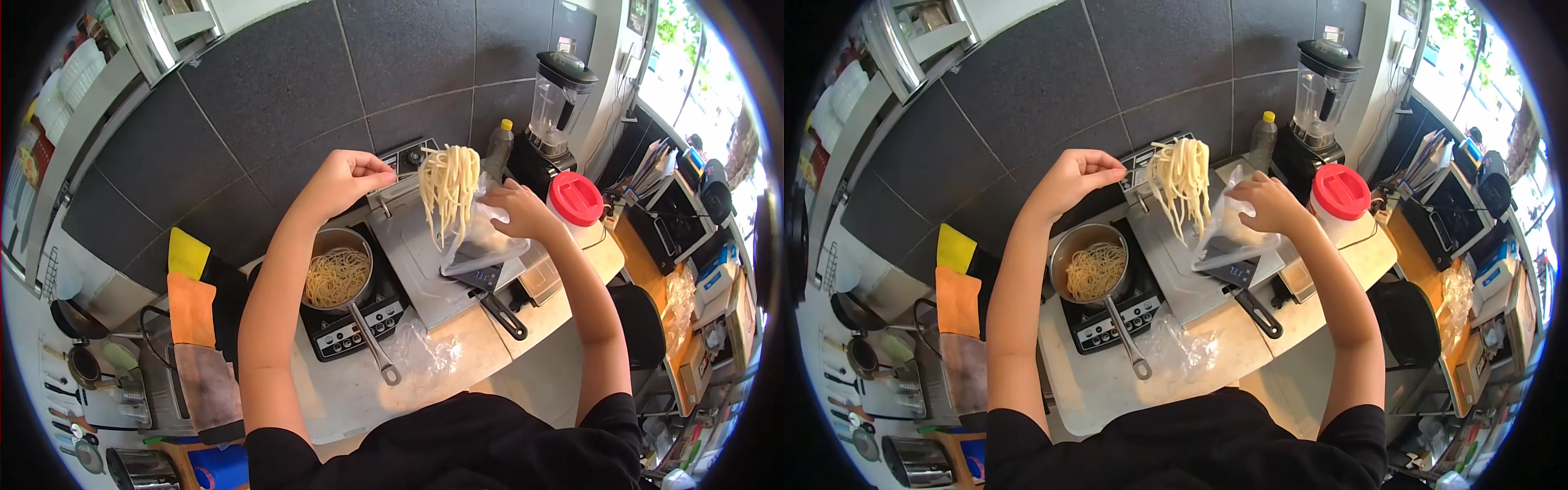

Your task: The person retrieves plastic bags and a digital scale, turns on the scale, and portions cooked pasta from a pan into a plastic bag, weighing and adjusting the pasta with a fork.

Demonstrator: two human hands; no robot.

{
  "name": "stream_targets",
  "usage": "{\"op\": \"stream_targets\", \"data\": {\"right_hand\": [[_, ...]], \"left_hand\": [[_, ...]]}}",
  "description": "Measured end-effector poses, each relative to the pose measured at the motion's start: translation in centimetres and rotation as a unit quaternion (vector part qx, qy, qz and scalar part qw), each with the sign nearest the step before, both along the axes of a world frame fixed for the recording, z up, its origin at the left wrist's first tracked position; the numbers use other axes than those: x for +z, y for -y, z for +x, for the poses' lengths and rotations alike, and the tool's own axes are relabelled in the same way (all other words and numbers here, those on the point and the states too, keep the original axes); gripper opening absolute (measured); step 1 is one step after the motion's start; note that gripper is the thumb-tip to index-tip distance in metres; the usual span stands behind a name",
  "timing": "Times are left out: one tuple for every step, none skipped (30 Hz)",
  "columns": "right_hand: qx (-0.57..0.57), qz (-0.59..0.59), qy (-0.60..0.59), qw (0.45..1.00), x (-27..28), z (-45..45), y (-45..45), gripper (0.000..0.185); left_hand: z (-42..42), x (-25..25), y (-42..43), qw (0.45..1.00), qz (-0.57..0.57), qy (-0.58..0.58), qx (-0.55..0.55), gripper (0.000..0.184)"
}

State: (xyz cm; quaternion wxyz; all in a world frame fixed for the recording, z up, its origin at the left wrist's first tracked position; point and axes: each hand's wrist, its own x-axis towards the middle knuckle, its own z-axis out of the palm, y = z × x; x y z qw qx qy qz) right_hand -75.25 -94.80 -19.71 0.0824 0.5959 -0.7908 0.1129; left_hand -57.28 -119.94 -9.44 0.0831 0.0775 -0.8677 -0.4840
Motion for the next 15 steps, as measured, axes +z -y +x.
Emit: {"op": "stream_targets", "data": {"right_hand": [[-0.005,0.023,0.005,1.0,0.3,-0.4,0.2,0.049],[-0.004,0.022,0.004,1.0,0.5,-0.9,0.3,0.049],[-0.012,0.054,0.036,0.998,0.5,-1.4,0.5,0.056],[-0.022,0.085,0.068,0.994,0.5,-1.9,0.5,0.064],[-0.022,0.084,0.066,0.994,0.6,-2.5,0.6,0.064],[-0.019,0.1,0.102,0.99,0.6,-3.0,0.6,0.069],[-0.016,0.116,0.138,0.984,0.6,-3.7,0.6,0.074],[-0.016,0.114,0.137,0.984,-0.5,-5.1,0.7,0.074],[0.027,0.058,0.121,0.991,-2.2,-6.8,0.8,0.076],[0.07,0.001,0.104,0.992,-2.4,-7.2,0.9,0.078],[0.069,0.0,0.103,0.992,-2.6,-7.6,0.7,0.078],[0.053,0.009,0.168,0.984,-2.8,-8.0,0.8,0.079],[0.037,0.019,0.233,0.972,-2.5,-8.0,0.9,0.081],[0.036,0.017,0.232,0.972,-2.3,-7.9,0.9,0.081],[-0.011,0.036,0.355,0.934,-2.0,-7.8,0.8,0.081]], "left_hand": [[-0.4,0.2,-0.2,1.0,0.0,-0.004,-0.017,0.016],[-0.7,0.4,-0.4,0.999,0.0,-0.008,-0.033,0.016],[-1.0,0.6,-0.6,0.999,-0.001,-0.008,-0.032,0.016],[-1.4,0.7,-0.9,0.999,-0.001,-0.008,-0.035,0.016],[-1.9,1.0,-1.2,0.999,-0.001,-0.007,-0.038,0.016],[-2.3,1.0,-1.4,0.999,-0.002,-0.009,-0.038,0.016],[-2.9,1.1,-1.6,0.999,-0.006,-0.013,-0.04,0.017],[-3.4,1.1,-1.7,0.999,-0.011,-0.017,-0.042,0.017],[-3.9,1.2,-1.9,0.999,-0.013,-0.018,-0.042,0.017],[-4.5,1.3,-2.0,0.999,-0.009,-0.021,-0.045,0.017],[-5.1,1.4,-2.2,0.999,-0.006,-0.024,-0.048,0.017],[-5.7,1.5,-2.4,0.998,-0.006,-0.024,-0.049,0.017],[-6.3,1.6,-2.6,0.999,-0.01,-0.017,-0.039,0.018],[-6.9,1.7,-2.8,0.999,-0.014,-0.009,-0.029,0.018],[-7.5,1.7,-3.0,0.999,-0.015,-0.009,-0.03,0.018]]}}
